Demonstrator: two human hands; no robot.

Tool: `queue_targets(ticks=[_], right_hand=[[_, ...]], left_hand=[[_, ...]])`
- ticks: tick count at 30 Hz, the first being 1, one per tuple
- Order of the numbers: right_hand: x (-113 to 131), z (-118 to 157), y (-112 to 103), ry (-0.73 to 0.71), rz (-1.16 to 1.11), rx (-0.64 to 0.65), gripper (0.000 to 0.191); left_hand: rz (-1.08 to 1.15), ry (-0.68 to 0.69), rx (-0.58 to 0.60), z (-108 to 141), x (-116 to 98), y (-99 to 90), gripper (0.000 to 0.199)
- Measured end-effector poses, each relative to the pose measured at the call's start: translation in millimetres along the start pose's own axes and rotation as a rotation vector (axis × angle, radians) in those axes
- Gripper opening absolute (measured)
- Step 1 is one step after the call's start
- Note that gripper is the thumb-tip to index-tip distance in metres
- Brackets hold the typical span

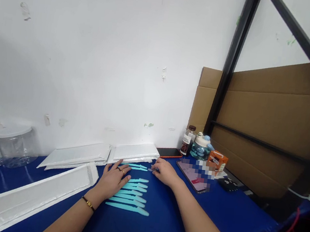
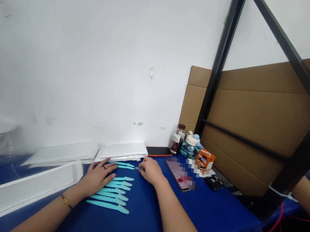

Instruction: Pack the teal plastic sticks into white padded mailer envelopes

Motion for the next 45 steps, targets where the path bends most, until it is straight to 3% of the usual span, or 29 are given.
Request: queue_targets(ticks=[3, 7, 13, 22, 36, 45], right_hand=[[4.1, -0.4, 5.5, 0.007, -0.019, 0.037, 0.011], [5.1, 0.5, 8.7, 0.033, -0.097, 0.082, 0.008], [8.5, 0.1, 13.2, 0.055, -0.174, 0.087, 0.007], [9.3, 3.3, 13.6, 0.105, -0.269, 0.207, 0.008], [17.6, 5.9, 14.1, 0.073, -0.257, 0.203, 0.008], [8.8, 6.1, 12.1, 0.135, -0.241, 0.203, 0.011]], left_hand=[[0.015, 0.011, -0.064, -0.5, -2.1, -4.8, 0.029], [0.080, -0.093, -0.064, -4.4, 2.0, -6.0, 0.018], [0.165, -0.134, -0.040, -8.5, 5.5, -5.8, 0.018], [0.364, -0.150, -0.059, -8.9, 15.0, 7.0, 0.019], [0.459, -0.163, -0.084, -8.6, 15.7, 8.0, 0.019], [0.362, -0.164, 0.101, -9.9, 20.4, 3.8, 0.018]])
Point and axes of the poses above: each hand's wrist, its own z-axis away from the middle knuckle, its own y-axis out of the palm, x = y × z, the point moved 3 cm from there along -z, towards the middle knuckle, and after that the axes turned 6 degrees about y, right-handed, at the moved point
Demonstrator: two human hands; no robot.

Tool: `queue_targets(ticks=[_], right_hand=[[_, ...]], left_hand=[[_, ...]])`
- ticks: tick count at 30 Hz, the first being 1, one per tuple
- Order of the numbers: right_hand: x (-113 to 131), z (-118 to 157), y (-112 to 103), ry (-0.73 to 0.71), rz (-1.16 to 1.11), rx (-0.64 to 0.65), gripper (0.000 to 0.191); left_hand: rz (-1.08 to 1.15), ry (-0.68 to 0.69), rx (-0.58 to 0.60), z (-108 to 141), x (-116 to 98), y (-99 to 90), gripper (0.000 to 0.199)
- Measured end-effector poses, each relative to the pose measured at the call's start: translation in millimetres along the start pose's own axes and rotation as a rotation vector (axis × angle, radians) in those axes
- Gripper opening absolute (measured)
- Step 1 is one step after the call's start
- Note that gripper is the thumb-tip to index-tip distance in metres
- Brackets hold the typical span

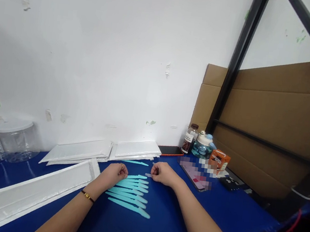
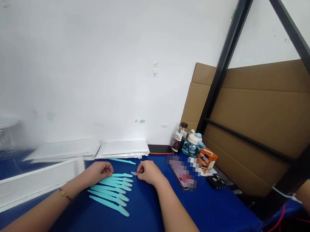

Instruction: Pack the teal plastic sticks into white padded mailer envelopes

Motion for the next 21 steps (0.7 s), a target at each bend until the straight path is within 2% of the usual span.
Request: queue_targets(ticks=[8, 14, 21], right_hand=[[-6.5, -4.6, 6.6, -0.008, -0.078, -0.006, 0.013], [-0.4, -2.9, 5.2, -0.034, -0.121, -0.032, 0.010], [10.7, -6.0, 14.8, -0.063, -0.233, -0.015, 0.007]], left_hand=[[-0.104, 0.021, -0.091, 3.7, -0.7, 2.1, 0.015], [-0.103, 0.024, -0.080, 5.7, -4.1, -0.1, 0.014], [-0.100, 0.070, -0.060, 4.0, -10.1, 2.8, 0.016]])
Point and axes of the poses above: each hand's wrist, its own z-axis away from the middle knuckle, its own y-axis out of the palm, x = y × z, the point moved 3 cm from there along -z, towards the middle knuckle, and after that the axes turned 6 degrees about y, right-handed, at the moved point
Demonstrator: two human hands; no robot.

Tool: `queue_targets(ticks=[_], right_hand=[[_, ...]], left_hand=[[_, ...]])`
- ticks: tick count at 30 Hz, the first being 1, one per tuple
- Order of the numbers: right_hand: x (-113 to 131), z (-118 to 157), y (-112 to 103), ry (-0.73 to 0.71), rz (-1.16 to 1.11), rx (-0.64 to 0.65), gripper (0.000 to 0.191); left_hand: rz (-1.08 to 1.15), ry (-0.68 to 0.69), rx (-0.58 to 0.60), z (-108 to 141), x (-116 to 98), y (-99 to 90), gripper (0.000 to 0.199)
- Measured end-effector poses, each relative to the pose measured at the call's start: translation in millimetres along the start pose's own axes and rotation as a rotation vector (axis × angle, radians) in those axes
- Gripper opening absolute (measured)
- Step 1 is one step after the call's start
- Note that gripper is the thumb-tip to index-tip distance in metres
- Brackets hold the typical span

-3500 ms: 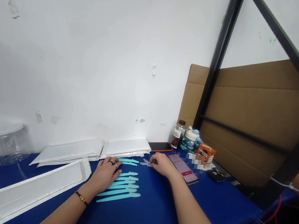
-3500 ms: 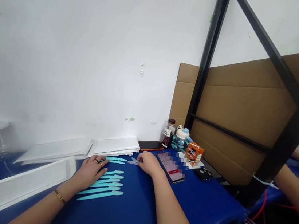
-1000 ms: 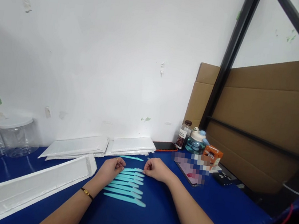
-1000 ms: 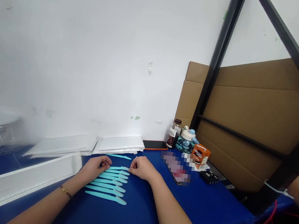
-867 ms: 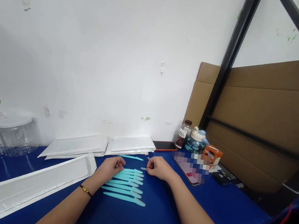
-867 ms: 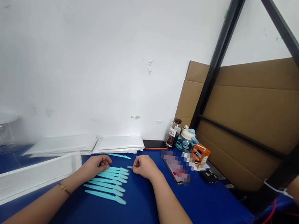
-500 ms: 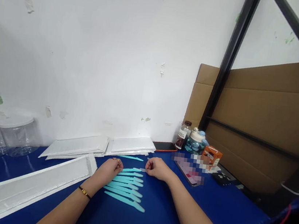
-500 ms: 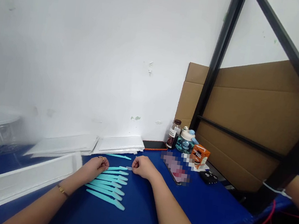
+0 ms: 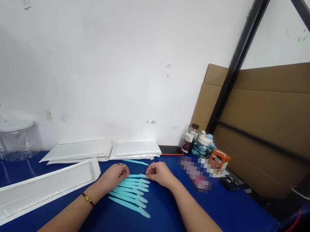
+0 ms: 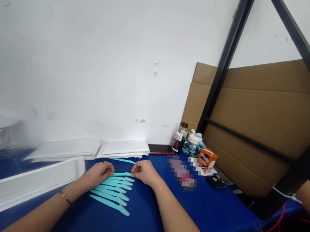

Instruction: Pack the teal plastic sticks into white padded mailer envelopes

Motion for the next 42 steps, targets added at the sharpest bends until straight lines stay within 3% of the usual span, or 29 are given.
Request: queue_targets(ticks=[4, 8, 11, 17, 22, 29, 42], right_hand=[[2.4, -0.6, -5.6, -0.020, 0.047, -0.006, 0.005], [-7.6, -1.5, -30.4, -0.005, 0.220, -0.280, 0.013], [-19.6, -3.6, -40.7, 0.048, 0.362, -0.410, 0.019], [-24.8, -11.2, -28.9, 0.042, 0.417, -0.290, 0.015], [-18.3, -9.3, -22.4, 0.008, 0.308, -0.220, 0.012], [-13.3, -4.5, -18.7, 0.064, 0.198, -0.140, 0.007], [-12.5, -4.1, -19.6, 0.089, 0.162, -0.132, 0.007]], left_hand=[[-0.041, 0.008, -0.004, -2.7, -1.5, 0.0, 0.018], [-0.122, 0.068, -0.107, -1.7, 0.5, -2.4, 0.035], [-0.176, 0.092, -0.073, 0.1, 2.9, 0.8, 0.046], [-0.258, 0.050, -0.066, 4.2, 1.8, 0.6, 0.047], [-0.256, 0.113, -0.065, 8.6, -6.6, -4.1, 0.046], [-0.211, 0.128, -0.030, 8.4, -10.5, -4.2, 0.049], [-0.182, 0.130, -0.004, 13.2, -17.1, -8.2, 0.047]])
Point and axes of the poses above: each hand's wrist, its own z-axis away from the middle knuckle, its own y-axis out of the palm, x = y × z, the point moved 3 cm from there along -z, towards the middle knuckle, and after that the axes turned 6 degrees about y, right-handed, at the moved point
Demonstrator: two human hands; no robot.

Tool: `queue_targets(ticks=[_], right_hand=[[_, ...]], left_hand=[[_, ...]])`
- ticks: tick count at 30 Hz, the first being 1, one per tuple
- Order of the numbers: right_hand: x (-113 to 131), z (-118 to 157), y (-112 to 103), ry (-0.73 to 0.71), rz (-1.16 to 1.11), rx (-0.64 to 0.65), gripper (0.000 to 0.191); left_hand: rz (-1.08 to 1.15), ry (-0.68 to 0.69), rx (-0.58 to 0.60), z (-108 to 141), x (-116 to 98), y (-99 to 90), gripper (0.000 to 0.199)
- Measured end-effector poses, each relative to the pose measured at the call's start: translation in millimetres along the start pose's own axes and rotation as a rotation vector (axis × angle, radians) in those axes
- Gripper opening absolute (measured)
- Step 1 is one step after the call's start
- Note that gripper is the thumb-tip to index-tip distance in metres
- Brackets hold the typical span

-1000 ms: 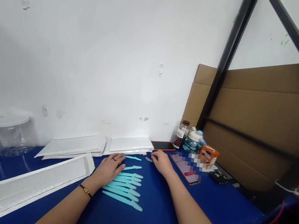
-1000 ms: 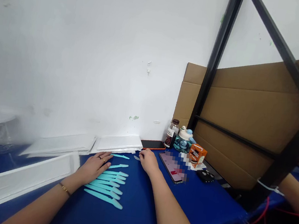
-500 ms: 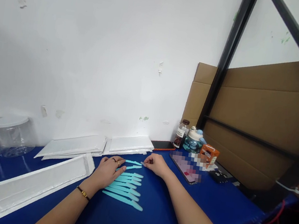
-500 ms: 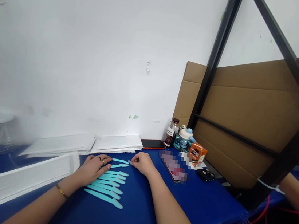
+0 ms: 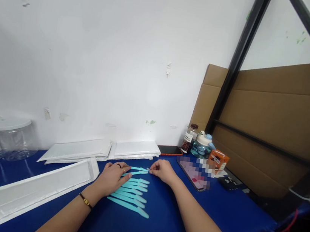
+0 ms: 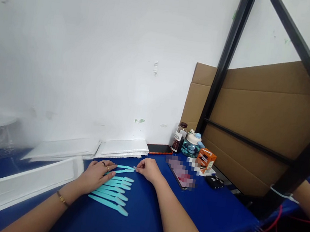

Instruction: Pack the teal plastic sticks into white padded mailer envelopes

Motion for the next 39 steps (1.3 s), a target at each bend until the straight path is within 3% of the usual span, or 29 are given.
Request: queue_targets(ticks=[21, 29, 39], right_hand=[[6.0, 1.4, 1.7, -0.047, 0.092, -0.015, 0.010], [10.6, 5.6, -2.3, -0.130, 0.132, -0.020, 0.020], [6.0, 0.1, 10.9, -0.077, -0.018, 0.027, 0.015]], left_hand=[[0.024, 0.004, 0.004, 5.4, 0.6, -4.0, 0.047], [0.008, -0.035, -0.030, -6.6, 14.1, -0.6, 0.030], [0.310, -0.157, -0.091, -18.5, 28.4, 16.3, 0.019]])
Point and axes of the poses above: each hand's wrist, its own z-axis away from the middle knuckle, its own y-axis out of the palm, x = y × z, the point moved 3 cm from there along -z, towards the middle knuckle, and after that the axes turned 6 degrees about y, right-handed, at the moved point
